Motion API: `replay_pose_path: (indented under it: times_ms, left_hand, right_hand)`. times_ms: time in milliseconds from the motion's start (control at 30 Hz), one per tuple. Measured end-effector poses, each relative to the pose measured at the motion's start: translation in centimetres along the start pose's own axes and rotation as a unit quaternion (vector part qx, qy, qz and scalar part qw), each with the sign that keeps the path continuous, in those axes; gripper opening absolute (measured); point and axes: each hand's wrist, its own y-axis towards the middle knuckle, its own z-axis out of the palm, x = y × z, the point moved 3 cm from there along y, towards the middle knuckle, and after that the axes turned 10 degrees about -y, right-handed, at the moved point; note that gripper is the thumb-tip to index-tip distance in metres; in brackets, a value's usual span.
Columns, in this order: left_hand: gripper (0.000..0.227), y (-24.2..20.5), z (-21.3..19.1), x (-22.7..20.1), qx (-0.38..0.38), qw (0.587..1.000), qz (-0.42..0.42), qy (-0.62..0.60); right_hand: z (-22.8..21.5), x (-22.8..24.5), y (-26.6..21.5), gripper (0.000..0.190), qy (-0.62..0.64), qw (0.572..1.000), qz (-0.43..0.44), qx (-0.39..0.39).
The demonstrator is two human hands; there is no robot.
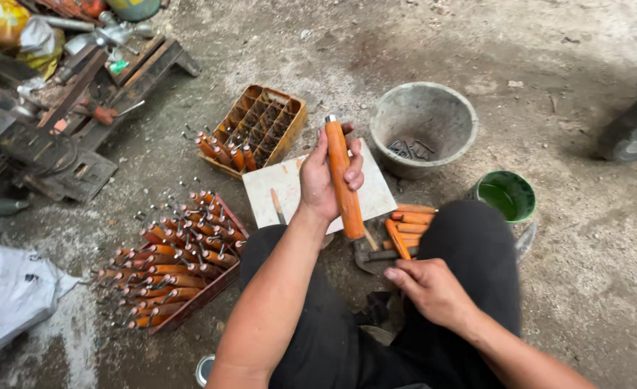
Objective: The person sits on the ground and repeatedly inserts metal hooks into the ends of orange cylindrical handles, then wipes the inserted area with a cloth. Completed units are placed into a yellow crate. The workspace includes a bucket of hooks, a green container, and a pile of finished handles.
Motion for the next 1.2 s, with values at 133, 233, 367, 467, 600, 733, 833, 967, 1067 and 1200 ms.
replay_pose_path:
  times_ms: [133, 233, 367, 467, 600, 733, 833, 967, 1067, 1200]
  left_hand:
    - [0.045, -0.9, -3.5, -4.3, -0.192, 0.969, 0.040, 0.149]
    - [0.042, -2.2, -5.7, -8.4, -0.297, 0.910, 0.101, 0.272]
    - [0.040, -3.9, -7.0, -11.9, -0.352, 0.878, 0.085, 0.314]
    - [0.042, -4.7, -7.3, -12.5, -0.321, 0.853, 0.111, 0.396]
    - [0.057, -5.3, -8.0, -12.3, -0.386, 0.832, 0.073, 0.392]
    - [0.046, -6.0, -8.4, -12.2, -0.350, 0.802, 0.069, 0.479]
    - [0.039, -5.5, -7.2, -12.3, -0.340, 0.742, 0.029, 0.577]
    - [0.041, -5.4, -6.9, -11.8, -0.412, 0.623, -0.085, 0.660]
    - [0.047, -5.7, -7.4, -11.3, -0.413, 0.566, -0.136, 0.701]
    - [0.049, -6.0, -8.6, -11.6, -0.438, 0.509, -0.186, 0.717]
  right_hand:
    - [0.0, -1.8, 1.2, 0.048, -0.147, 0.983, -0.084, 0.073]
    - [1.0, -5.5, 4.2, 0.056, -0.275, 0.942, -0.008, 0.194]
    - [4.2, -9.9, 11.2, 0.041, -0.304, 0.950, -0.021, 0.071]
    - [9.1, -13.4, 15.0, 0.039, -0.311, 0.943, 0.016, 0.115]
    - [9.5, -16.8, 19.3, 0.028, -0.223, 0.974, -0.036, 0.036]
    - [1.9, -22.0, 25.5, 0.023, -0.276, 0.958, 0.052, -0.063]
    - [-4.3, -26.6, 31.7, 0.025, -0.297, 0.944, 0.123, -0.079]
    - [-6.1, -34.3, 39.0, 0.027, -0.358, 0.917, 0.177, -0.011]
    - [-4.0, -39.8, 44.0, 0.028, -0.386, 0.904, 0.181, 0.044]
    - [0.5, -45.5, 48.5, 0.035, -0.372, 0.897, 0.204, 0.126]
